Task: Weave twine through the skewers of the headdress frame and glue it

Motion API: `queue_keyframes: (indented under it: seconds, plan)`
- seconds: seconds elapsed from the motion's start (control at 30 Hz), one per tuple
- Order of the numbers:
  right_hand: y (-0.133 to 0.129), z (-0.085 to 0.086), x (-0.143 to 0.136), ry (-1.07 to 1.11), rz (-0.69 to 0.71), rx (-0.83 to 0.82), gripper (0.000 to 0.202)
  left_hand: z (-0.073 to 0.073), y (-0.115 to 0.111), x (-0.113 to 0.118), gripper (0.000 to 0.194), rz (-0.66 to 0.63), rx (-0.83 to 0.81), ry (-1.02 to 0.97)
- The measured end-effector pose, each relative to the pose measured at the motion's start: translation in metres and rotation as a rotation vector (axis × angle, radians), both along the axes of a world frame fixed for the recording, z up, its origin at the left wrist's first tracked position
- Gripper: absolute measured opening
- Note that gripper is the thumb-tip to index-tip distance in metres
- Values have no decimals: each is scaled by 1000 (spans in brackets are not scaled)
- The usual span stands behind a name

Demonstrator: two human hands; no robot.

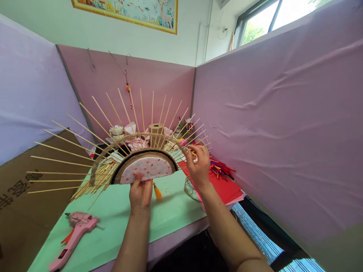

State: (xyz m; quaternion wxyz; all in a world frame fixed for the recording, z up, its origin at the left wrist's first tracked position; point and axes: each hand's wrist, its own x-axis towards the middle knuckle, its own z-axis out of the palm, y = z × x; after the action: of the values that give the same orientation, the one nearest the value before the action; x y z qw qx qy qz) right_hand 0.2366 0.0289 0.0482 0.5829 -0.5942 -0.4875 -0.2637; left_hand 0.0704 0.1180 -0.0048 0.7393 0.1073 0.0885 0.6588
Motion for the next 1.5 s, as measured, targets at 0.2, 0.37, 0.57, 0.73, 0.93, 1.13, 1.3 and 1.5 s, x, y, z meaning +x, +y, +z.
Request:
queue_keyframes:
  seconds: [0.2,0.37,0.57,0.73,0.93,1.13,1.3,1.5]
  plan:
    - [10,14,-19,-68,-118,-214,31,-2,-1,0,31,-6,3,-6]
    - [10,11,-23,-73,-109,-198,33,-3,2,-2,27,-29,4,-51]
    - [-13,2,4,138,-118,52,16,0,0,-1,26,-42,-33,-80]
    - [-13,-14,12,131,-181,-45,10,-7,6,-1,21,-44,-6,-42]
    - [-7,-23,7,137,-211,-31,13,-2,4,-1,24,-35,-10,-6]
    - [-14,-37,9,206,-179,-96,8,1,3,-1,24,-20,-44,28]
    - [-9,-36,8,147,-217,-74,13,-5,5,-2,22,-26,-18,41]
    - [1,-34,8,142,-233,-111,11,-5,4,-1,21,-22,36,11]
